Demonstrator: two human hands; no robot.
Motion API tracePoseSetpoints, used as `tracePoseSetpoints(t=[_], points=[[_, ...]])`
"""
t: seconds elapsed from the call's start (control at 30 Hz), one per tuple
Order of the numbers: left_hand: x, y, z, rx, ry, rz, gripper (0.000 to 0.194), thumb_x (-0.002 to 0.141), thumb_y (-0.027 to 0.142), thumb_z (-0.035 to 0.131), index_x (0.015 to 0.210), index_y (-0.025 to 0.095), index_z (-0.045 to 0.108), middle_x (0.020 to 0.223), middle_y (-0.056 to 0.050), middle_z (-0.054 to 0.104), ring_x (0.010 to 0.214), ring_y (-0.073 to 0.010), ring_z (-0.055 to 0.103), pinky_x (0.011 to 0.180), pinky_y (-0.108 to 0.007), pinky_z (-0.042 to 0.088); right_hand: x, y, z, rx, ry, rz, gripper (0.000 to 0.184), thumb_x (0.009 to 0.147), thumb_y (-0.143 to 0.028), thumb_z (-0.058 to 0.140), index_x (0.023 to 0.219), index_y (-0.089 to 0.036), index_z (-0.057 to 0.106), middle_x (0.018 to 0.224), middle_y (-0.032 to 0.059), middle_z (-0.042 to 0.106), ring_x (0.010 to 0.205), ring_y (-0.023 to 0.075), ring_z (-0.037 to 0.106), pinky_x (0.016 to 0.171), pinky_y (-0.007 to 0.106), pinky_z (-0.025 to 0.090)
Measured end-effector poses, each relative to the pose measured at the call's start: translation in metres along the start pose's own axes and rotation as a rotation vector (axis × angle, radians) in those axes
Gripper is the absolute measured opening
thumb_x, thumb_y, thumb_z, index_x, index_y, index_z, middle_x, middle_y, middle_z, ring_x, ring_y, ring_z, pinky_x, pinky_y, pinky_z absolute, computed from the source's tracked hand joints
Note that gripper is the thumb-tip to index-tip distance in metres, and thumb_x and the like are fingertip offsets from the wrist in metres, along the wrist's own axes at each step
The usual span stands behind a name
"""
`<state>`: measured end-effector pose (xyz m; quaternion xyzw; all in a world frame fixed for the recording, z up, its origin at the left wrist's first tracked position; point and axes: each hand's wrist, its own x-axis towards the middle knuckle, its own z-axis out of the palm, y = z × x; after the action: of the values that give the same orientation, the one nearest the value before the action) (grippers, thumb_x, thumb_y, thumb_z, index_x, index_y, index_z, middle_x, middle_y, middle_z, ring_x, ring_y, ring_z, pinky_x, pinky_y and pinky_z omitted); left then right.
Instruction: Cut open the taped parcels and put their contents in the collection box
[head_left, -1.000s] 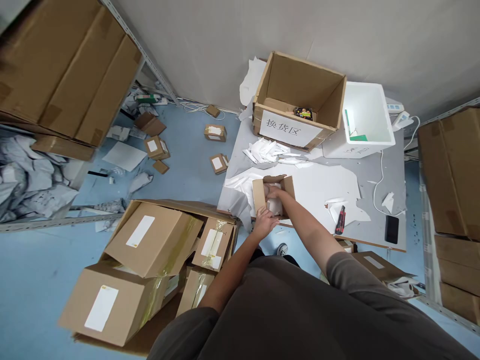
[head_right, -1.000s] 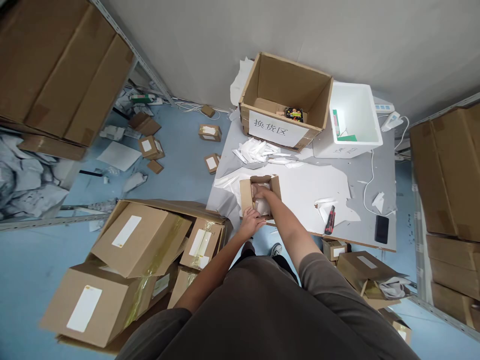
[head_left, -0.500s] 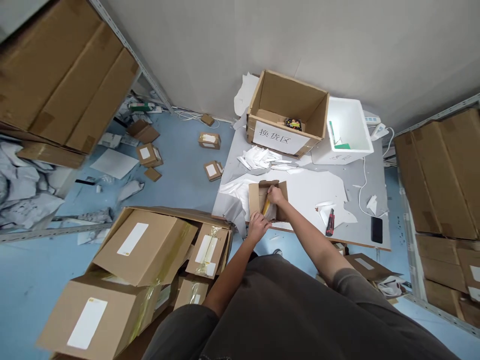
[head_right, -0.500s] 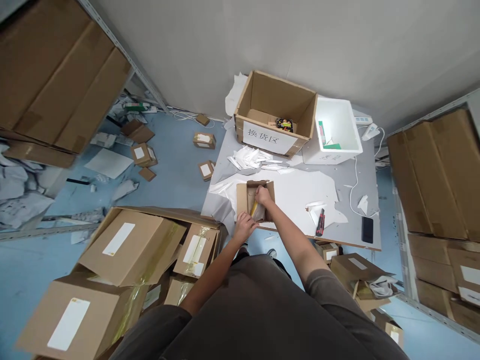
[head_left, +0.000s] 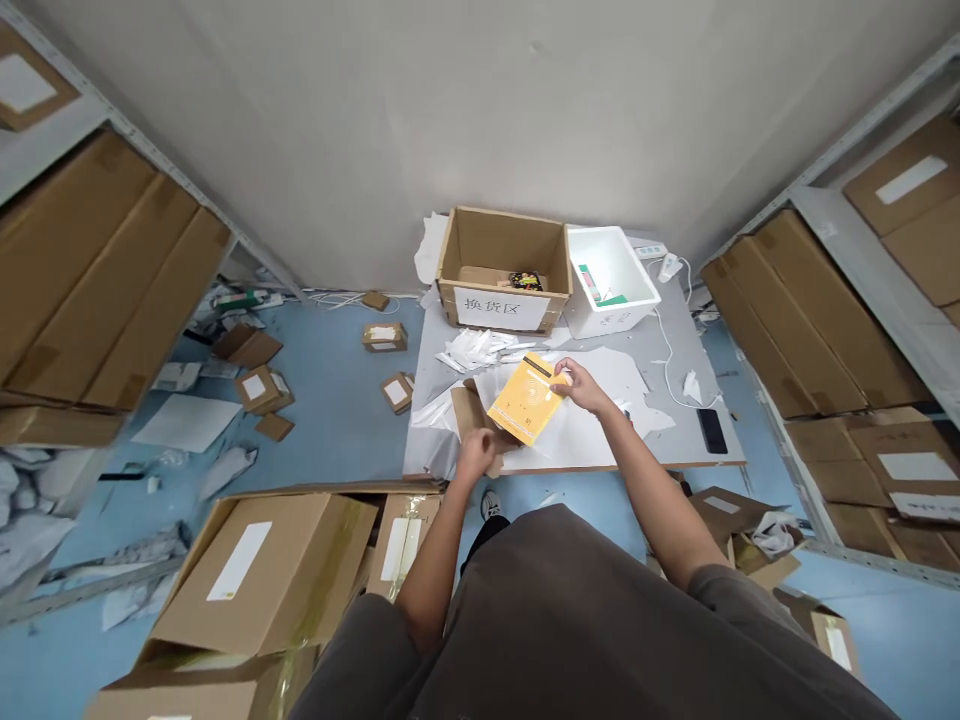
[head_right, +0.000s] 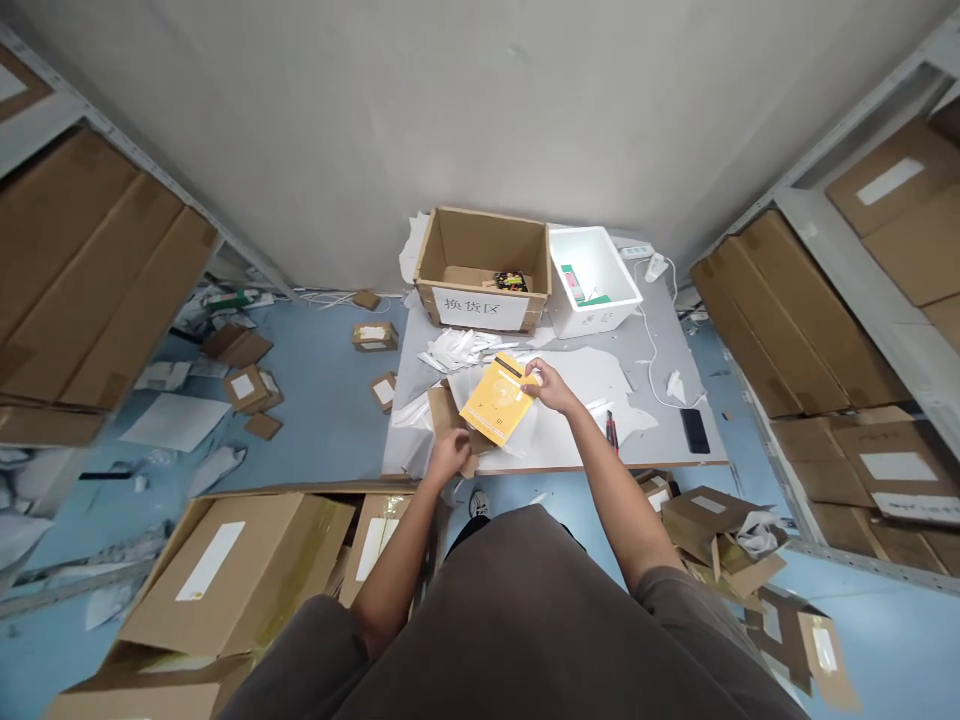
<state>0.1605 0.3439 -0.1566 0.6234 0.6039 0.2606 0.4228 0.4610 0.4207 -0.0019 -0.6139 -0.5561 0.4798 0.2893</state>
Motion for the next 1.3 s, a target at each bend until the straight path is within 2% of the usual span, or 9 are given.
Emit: tracePoseSetpoints(t=[0.1,0.23,0.37,0.53,0.7,0.83,1.1,1.23,1.3], points=[[0.022,0.039,0.015,-0.459,0.007,-0.188,0.045,0.102,0.057,0.056,0.124,0.023,0.075,0.117,-0.011,0.080,0.110,-0.0300,0.073,0.097,-0.047,0.059,-0.024,-0.001,-0.037,0.112,-0.015,-0.008,0.051,0.075,-0.047,0.083,0.113,-0.026,0.056,0.115,0.0059,0.073,0.099,0.0267,0.071,0.080,0.034,0.058],[0.037,0.100,0.054,-0.830,-0.271,-0.165,0.079,0.101,0.083,0.043,0.140,0.021,0.072,0.125,-0.016,0.079,0.126,-0.0372,0.070,0.103,-0.054,0.058,-0.048,0.017,-0.083,0.210,-0.042,0.035,0.068,0.068,-0.054,0.088,0.121,-0.027,0.056,0.111,0.0054,0.075,0.094,0.0276,0.074,0.077,0.036,0.060],[0.035,0.141,0.098,-0.892,-0.435,-0.119,0.085,0.085,0.083,0.072,0.139,0.017,0.072,0.127,-0.018,0.079,0.127,-0.0382,0.071,0.105,-0.052,0.058,-0.061,0.051,-0.127,0.258,-0.077,0.103,0.081,0.065,-0.050,0.090,0.133,-0.026,0.056,0.107,0.0054,0.077,0.095,0.0293,0.076,0.080,0.039,0.062],[0.027,0.163,0.175,-0.794,-0.292,-0.187,0.085,0.075,0.068,0.089,0.139,0.015,0.071,0.131,-0.016,0.078,0.116,-0.0352,0.075,0.101,-0.048,0.060,-0.048,0.117,-0.157,0.337,0.019,0.137,0.084,0.065,-0.045,0.089,0.140,-0.025,0.056,0.105,0.0052,0.078,0.096,0.0280,0.077,0.084,0.038,0.063],[0.031,0.155,0.257,-0.788,-0.078,-0.297,0.080,0.087,0.063,0.080,0.149,0.017,0.062,0.132,-0.015,0.078,0.118,-0.0321,0.076,0.102,-0.049,0.060,-0.026,0.200,-0.133,0.327,0.214,0.330,0.077,0.081,-0.056,0.076,0.145,-0.024,0.051,0.115,0.0097,0.077,0.101,0.0270,0.078,0.083,0.035,0.063],[0.047,0.124,0.294,-0.665,0.082,-0.394,0.072,0.094,0.056,0.073,0.153,0.018,0.057,0.133,-0.014,0.077,0.119,-0.0279,0.075,0.102,-0.046,0.060,-0.018,0.259,-0.096,0.144,0.148,0.454,0.061,0.088,-0.051,0.068,0.140,-0.020,0.058,0.121,0.0114,0.077,0.106,0.0260,0.077,0.083,0.032,0.062],[0.063,0.050,0.311,-0.032,0.127,-0.489,0.057,0.091,0.045,0.074,0.138,0.015,0.065,0.132,-0.021,0.074,0.125,-0.0378,0.068,0.106,-0.049,0.053,0.004,0.329,-0.030,-0.125,0.134,0.570,0.049,0.082,-0.027,0.061,0.131,-0.021,0.063,0.138,0.0100,0.071,0.129,0.0251,0.066,0.109,0.034,0.053],[0.058,0.049,0.313,0.352,0.128,-0.241,0.074,0.086,0.040,0.082,0.152,0.017,0.056,0.154,-0.023,0.058,0.139,-0.0410,0.053,0.112,-0.049,0.046,-0.002,0.339,-0.022,-0.170,0.131,0.545,0.043,0.089,-0.032,0.056,0.131,-0.021,0.061,0.135,0.0104,0.072,0.122,0.0240,0.068,0.102,0.034,0.056],[0.059,0.053,0.310,0.457,0.045,-0.129,0.060,0.089,0.037,0.081,0.144,0.020,0.063,0.153,-0.020,0.057,0.137,-0.0394,0.052,0.110,-0.048,0.046,-0.007,0.341,-0.023,-0.220,0.083,0.533,0.042,0.091,-0.035,0.054,0.131,-0.022,0.060,0.132,0.0093,0.073,0.120,0.0244,0.069,0.096,0.034,0.058]])
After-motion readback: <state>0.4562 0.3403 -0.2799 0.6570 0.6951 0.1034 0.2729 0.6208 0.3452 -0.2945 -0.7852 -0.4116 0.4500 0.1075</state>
